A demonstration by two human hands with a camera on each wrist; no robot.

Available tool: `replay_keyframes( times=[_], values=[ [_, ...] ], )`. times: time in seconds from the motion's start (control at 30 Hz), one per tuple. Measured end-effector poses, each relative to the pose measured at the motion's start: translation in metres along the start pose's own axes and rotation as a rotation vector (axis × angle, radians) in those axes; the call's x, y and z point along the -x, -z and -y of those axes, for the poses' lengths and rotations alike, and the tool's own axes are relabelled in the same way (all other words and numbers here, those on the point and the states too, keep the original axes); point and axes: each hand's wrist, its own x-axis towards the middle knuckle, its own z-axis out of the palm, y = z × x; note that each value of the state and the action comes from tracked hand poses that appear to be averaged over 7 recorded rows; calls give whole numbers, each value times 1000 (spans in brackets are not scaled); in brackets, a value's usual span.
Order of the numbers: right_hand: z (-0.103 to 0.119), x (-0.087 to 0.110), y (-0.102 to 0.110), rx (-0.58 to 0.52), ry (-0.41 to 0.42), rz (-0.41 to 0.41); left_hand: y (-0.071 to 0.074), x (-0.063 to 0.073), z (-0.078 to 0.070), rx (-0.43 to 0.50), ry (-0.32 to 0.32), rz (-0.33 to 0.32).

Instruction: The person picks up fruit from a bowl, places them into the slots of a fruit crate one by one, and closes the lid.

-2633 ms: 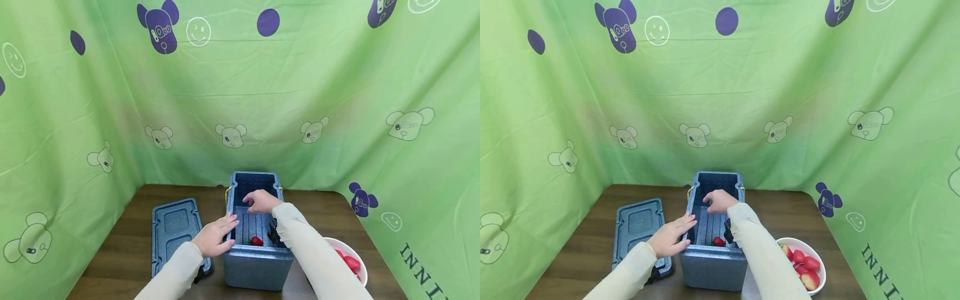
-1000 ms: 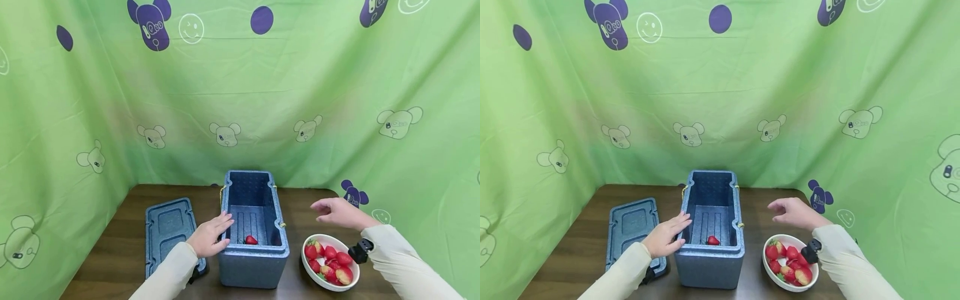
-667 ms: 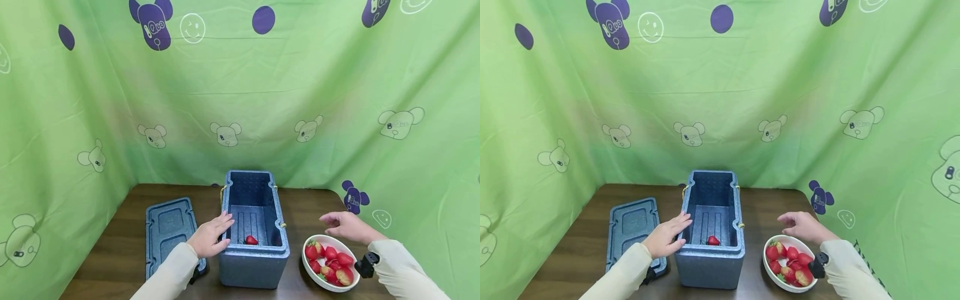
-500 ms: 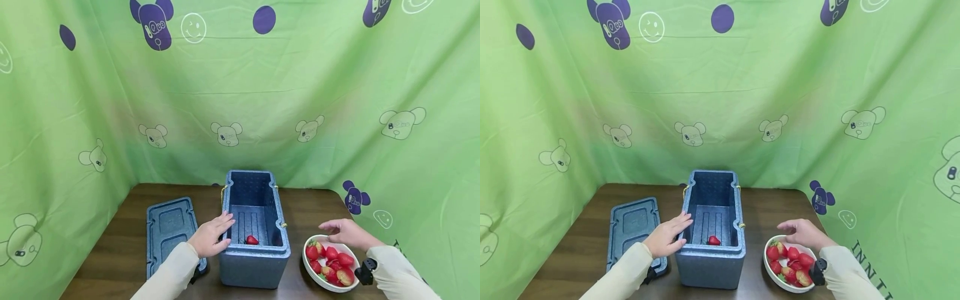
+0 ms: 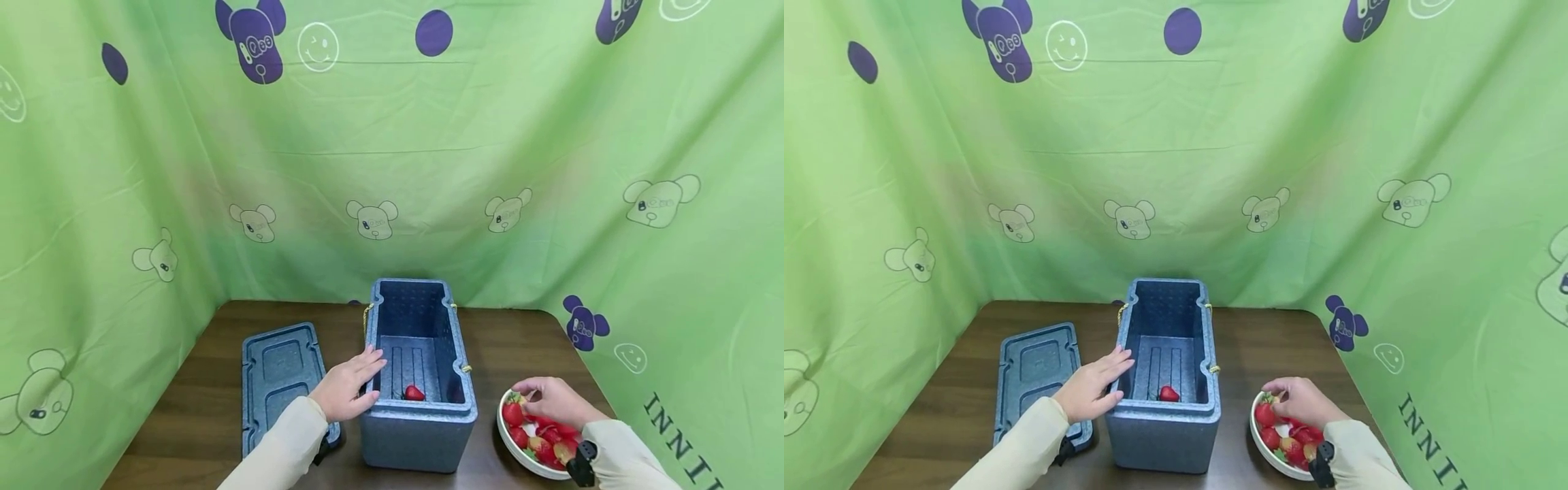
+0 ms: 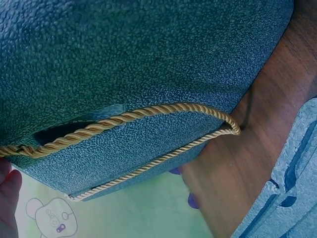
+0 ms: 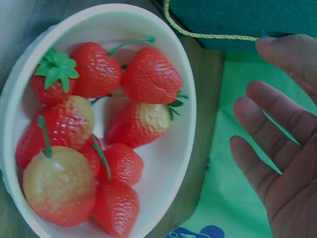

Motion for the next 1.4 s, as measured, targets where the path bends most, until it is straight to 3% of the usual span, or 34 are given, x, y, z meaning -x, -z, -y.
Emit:
replay_keyframes(
  times=[0.2,0.5,0.7,0.8,1.0,1.23,1.4],
  values=[
    [-2,-1,-1,15,-14,1,-1,0,0,-1,4,-12],
    [-9,2,-14,-79,-47,14,-7,7,-1,29,31,-24],
    [-15,6,-22,-39,-56,-15,-12,7,-1,34,13,-72],
    [-18,5,-27,-23,-21,-44,-12,5,0,45,28,-75],
    [-20,2,-37,-21,73,-17,-11,5,2,57,46,-61],
    [-19,0,-43,-35,72,-31,-10,6,1,60,54,-56],
    [-21,1,-48,-51,56,-87,-10,4,1,55,53,-40]
  ],
)
